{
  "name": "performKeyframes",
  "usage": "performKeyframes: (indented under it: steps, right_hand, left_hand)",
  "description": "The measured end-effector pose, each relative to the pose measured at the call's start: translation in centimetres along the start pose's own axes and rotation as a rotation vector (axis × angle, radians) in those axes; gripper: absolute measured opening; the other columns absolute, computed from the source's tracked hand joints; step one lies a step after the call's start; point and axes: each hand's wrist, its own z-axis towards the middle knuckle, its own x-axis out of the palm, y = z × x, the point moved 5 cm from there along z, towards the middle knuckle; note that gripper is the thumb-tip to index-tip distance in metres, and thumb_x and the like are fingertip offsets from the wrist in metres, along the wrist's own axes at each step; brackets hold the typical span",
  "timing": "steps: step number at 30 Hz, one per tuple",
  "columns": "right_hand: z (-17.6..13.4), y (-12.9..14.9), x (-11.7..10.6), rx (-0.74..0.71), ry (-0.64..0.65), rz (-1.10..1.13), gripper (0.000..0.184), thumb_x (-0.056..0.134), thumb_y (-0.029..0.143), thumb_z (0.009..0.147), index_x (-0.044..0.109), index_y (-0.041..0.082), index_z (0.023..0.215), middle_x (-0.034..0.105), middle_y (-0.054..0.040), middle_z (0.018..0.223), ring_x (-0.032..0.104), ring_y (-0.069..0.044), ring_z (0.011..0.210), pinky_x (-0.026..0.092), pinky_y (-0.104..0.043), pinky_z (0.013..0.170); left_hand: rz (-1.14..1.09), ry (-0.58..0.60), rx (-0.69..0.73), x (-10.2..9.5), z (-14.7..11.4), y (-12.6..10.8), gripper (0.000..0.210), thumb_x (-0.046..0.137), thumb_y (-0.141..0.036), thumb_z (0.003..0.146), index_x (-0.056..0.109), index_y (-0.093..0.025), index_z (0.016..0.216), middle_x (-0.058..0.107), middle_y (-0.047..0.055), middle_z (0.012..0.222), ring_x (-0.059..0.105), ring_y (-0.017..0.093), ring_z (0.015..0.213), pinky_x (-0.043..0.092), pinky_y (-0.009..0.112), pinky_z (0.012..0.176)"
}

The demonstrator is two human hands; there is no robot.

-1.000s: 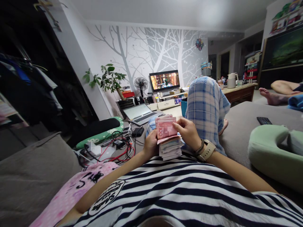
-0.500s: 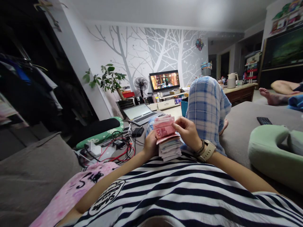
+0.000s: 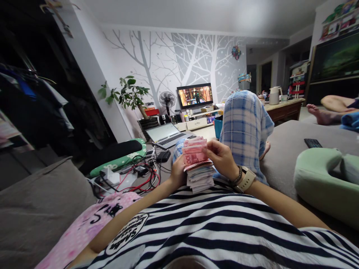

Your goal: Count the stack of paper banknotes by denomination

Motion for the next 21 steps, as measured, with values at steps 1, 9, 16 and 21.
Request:
performKeyframes:
  steps: [1,9,16,21]
  right_hand:
    - [0.0,0.0,0.0,-0.002,-0.001,-0.005,0.027,0.066,0.044,0.081,0.059,0.020,0.074,0.053,0.0011,0.067,0.046,-0.013,0.062,0.039,-0.027,0.058]
    - [0.2,0.4,-0.2,0.011,-0.029,-0.051,0.032,0.061,0.047,0.084,0.057,0.019,0.068,0.045,0.0024,0.062,0.036,-0.011,0.056,0.032,-0.026,0.052]
    - [0.2,0.4,-0.3,0.031,-0.039,-0.057,0.036,0.060,0.050,0.084,0.055,0.020,0.065,0.041,0.0032,0.058,0.032,-0.011,0.053,0.028,-0.026,0.050]
    - [0.2,0.3,-0.3,0.033,-0.045,-0.062,0.037,0.060,0.052,0.084,0.055,0.020,0.065,0.041,0.0032,0.057,0.032,-0.011,0.053,0.027,-0.026,0.049]
  left_hand:
    - [0.016,0.002,0.007,0.0,0.0,0.1,0.015,0.060,-0.017,0.072,0.067,-0.022,0.060,0.069,0.007,0.076,0.057,0.023,0.080,0.045,0.031,0.084]
    - [-0.056,-0.039,-0.109,0.3,-0.5,-0.9,0.030,0.049,-0.015,0.080,0.065,-0.022,0.056,0.065,0.007,0.068,0.056,0.022,0.078,0.046,0.029,0.077]
    - [-0.084,-0.055,-0.106,0.2,-0.6,-0.7,0.023,0.056,-0.017,0.075,0.065,-0.023,0.056,0.063,0.005,0.063,0.054,0.022,0.077,0.047,0.031,0.079]
    - [-0.254,-0.034,-0.217,1.0,-0.9,-0.9,0.028,0.049,-0.017,0.078,0.064,-0.023,0.055,0.061,0.004,0.059,0.059,0.022,0.077,0.050,0.030,0.074]
